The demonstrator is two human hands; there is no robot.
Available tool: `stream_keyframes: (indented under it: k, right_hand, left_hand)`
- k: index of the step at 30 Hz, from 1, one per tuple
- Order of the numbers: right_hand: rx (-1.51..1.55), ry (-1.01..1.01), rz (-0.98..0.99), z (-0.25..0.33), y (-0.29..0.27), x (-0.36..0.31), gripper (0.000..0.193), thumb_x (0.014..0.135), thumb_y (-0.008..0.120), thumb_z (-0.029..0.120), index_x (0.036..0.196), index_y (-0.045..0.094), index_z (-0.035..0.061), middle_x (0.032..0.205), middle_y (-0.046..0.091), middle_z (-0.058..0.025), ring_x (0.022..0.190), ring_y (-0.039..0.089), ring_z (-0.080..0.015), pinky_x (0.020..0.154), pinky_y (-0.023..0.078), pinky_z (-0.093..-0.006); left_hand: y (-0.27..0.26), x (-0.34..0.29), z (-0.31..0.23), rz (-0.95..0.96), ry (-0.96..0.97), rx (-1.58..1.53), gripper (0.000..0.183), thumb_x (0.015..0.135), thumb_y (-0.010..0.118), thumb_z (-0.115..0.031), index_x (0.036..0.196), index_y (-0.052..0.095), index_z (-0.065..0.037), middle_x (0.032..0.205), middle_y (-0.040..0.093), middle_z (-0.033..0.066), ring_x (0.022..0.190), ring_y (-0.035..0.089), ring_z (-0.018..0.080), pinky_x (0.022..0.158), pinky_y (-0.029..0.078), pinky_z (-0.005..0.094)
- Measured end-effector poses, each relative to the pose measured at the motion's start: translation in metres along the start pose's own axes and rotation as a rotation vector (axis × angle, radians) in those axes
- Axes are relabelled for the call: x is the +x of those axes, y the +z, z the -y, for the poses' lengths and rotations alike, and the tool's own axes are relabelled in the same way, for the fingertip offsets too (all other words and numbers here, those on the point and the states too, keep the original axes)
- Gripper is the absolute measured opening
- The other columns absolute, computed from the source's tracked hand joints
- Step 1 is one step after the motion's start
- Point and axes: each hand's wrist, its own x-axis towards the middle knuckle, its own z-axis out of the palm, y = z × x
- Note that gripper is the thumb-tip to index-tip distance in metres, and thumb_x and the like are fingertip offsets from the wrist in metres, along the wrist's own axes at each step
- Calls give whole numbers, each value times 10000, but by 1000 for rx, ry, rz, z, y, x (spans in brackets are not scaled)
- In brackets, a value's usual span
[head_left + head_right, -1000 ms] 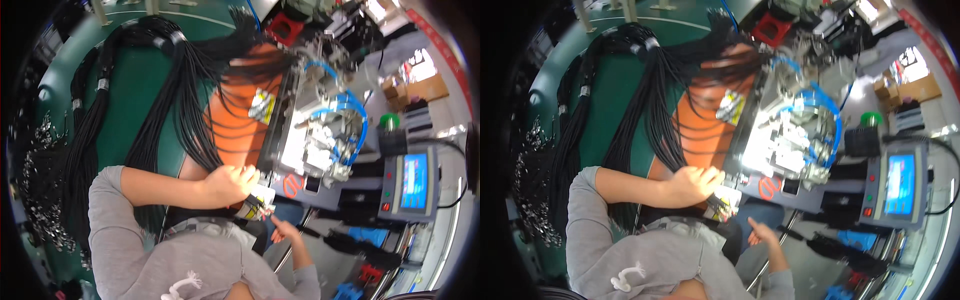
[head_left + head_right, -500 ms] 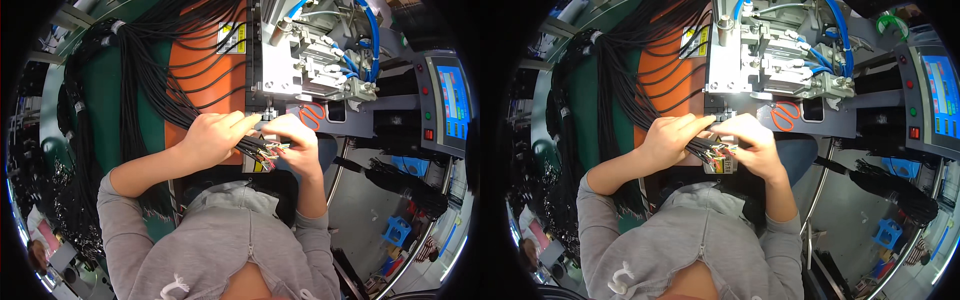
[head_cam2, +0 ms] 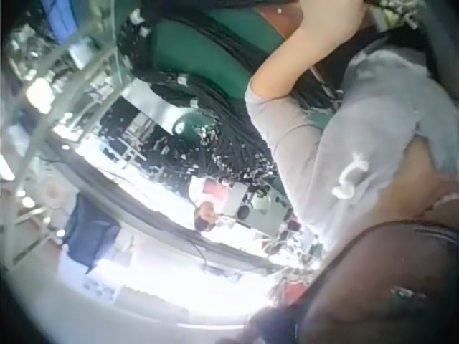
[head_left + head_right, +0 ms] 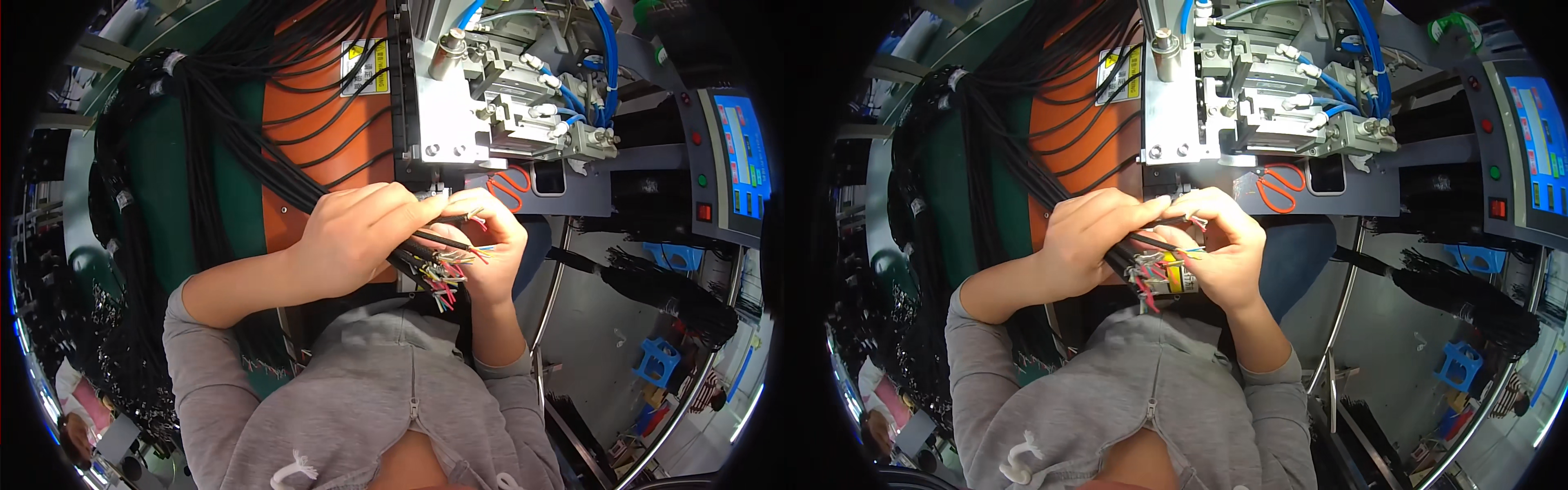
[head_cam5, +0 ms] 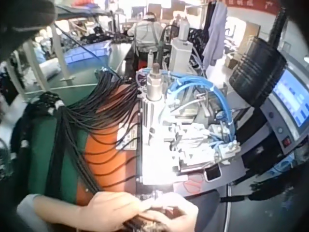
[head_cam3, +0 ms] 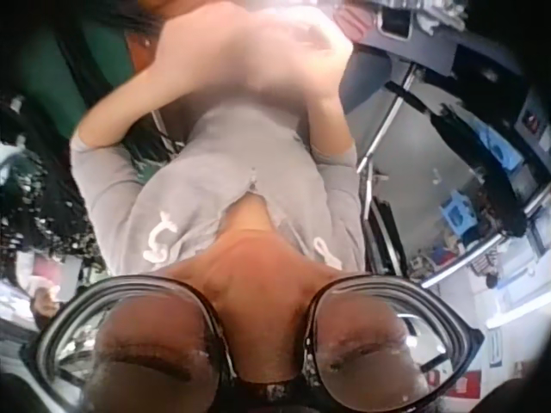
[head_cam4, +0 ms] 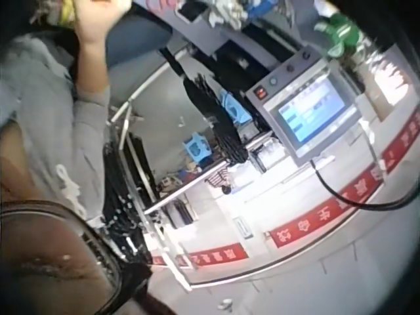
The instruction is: The person inserts individual colored wires from a black cable bundle into a metal jig on a workbench. They repeatedly feed the wires into the jig's slots and use a tool to secure them, working on a single cable end throughout the clip.
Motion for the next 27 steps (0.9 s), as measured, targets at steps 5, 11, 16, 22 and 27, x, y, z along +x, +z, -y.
stream_keyframes:
  k: [5, 11, 16, 22, 27]
  right_hand:
    - [101, -142, -238, 0, 13, -4, 286, 705, 724, -133, 938, 592, -33, 918, 631, -123, 835, 619, -187, 750, 507, -305]
    - [-638, -551, -106, 2, 13, 6, 307, 685, 774, -40, 959, 639, -9, 903, 679, -113, 774, 643, -230, 704, 509, -321]
    - [-493, -246, 12, 3, 5, 8, 156, 713, 733, -31, 853, 668, -10, 838, 678, -107, 769, 630, -237, 714, 498, -324]
    - [-707, -366, -146, -3, 7, 6, 210, 642, 807, -2, 811, 685, 29, 756, 661, -65, 708, 614, -214, 661, 486, -307]
    - [-806, -85, 153, 19, -10, 18, 151, 700, 773, 26, 779, 644, 21, 699, 605, -52, 644, 574, -182, 607, 458, -294]
  left_hand:
    - [-1, 1, 0, -55, -20, -43, 333, 704, 756, -198, 968, 666, -15, 729, 602, 83, 580, 596, 204, 505, 446, 283]
    - [9, 0, 7, -193, 27, -94, 231, 733, 738, -153, 863, 634, 7, 667, 564, 79, 528, 560, 205, 470, 419, 300]
    - [7, -1, 7, -106, -15, -68, 304, 646, 733, -137, 896, 600, -28, 735, 527, 57, 604, 570, 209, 484, 437, 311]
    - [10, 0, 2, -12, -122, 60, 208, 691, 699, -129, 855, 596, -53, 731, 487, 33, 625, 548, 175, 484, 426, 286]
    - [16, -2, 4, -18, 35, 303, 130, 705, 680, -65, 813, 607, -62, 696, 441, 18, 578, 509, 136, 429, 361, 257]
